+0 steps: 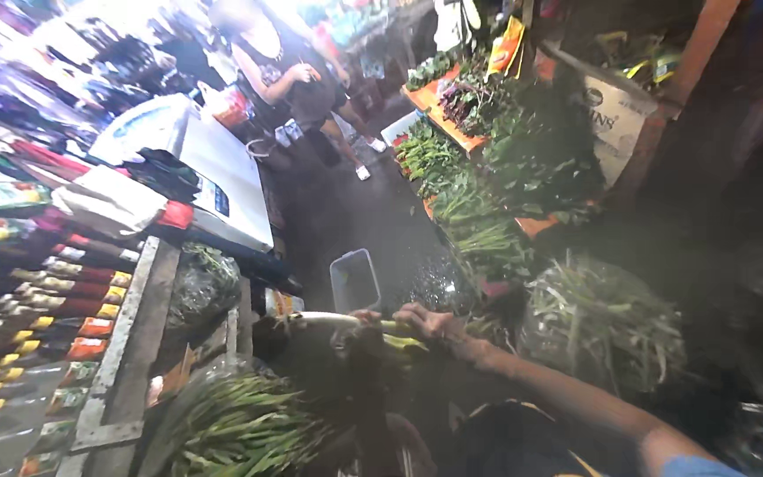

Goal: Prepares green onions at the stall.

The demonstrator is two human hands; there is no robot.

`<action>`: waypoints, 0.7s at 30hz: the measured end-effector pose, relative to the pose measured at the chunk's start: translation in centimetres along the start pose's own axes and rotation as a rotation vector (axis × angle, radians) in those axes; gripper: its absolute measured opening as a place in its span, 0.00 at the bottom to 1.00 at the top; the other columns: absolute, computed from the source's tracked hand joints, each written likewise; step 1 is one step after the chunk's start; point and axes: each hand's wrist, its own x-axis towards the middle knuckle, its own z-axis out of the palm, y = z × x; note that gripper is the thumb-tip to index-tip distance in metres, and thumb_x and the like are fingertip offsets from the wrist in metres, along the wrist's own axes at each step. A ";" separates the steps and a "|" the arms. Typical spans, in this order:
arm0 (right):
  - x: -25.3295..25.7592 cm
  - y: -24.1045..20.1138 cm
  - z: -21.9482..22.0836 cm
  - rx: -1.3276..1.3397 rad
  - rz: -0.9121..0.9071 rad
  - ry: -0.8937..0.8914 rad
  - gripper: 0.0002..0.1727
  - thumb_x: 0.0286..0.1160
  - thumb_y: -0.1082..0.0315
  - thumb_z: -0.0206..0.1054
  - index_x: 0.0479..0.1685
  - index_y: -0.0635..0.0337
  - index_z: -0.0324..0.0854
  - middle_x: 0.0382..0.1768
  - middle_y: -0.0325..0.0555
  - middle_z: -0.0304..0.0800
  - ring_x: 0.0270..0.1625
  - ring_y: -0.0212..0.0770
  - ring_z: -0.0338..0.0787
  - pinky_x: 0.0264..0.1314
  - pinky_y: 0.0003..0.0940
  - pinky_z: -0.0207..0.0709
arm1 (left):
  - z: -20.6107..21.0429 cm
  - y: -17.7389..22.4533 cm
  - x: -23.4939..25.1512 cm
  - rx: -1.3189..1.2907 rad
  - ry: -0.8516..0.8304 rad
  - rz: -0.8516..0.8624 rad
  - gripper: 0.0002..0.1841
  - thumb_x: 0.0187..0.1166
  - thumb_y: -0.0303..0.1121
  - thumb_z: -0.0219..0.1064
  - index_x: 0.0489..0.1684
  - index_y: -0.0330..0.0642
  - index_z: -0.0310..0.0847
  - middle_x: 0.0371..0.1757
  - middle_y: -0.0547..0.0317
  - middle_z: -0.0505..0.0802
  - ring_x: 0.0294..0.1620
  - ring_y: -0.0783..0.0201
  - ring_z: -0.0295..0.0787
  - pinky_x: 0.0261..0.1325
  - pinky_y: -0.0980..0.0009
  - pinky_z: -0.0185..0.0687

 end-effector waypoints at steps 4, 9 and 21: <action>0.2 0.5 0.3 -0.054 0.083 -0.084 0.16 0.79 0.67 0.65 0.60 0.64 0.87 0.46 0.58 0.95 0.45 0.58 0.96 0.46 0.59 0.88 | 0.7 -1.7 -0.6 0.005 0.013 -0.028 0.07 0.76 0.24 0.66 0.44 0.37 0.89 0.38 0.56 0.97 0.33 0.69 0.93 0.32 0.76 0.88; -3.0 5.5 -0.4 -0.216 0.170 -0.225 0.15 0.83 0.67 0.60 0.58 0.65 0.87 0.51 0.60 0.94 0.54 0.60 0.95 0.55 0.59 0.87 | -5.1 -3.7 -0.9 0.125 0.154 0.101 0.09 0.81 0.27 0.62 0.50 0.33 0.84 0.40 0.55 0.94 0.31 0.68 0.90 0.32 0.73 0.87; 3.2 8.6 -9.7 0.323 0.560 0.216 0.20 0.86 0.68 0.57 0.69 0.72 0.75 0.56 0.52 0.90 0.57 0.36 0.89 0.66 0.36 0.82 | -1.3 1.8 -3.7 -0.077 0.688 -0.246 0.21 0.82 0.14 0.44 0.20 0.45 0.74 0.12 0.67 0.85 0.12 0.74 0.81 0.21 0.80 0.81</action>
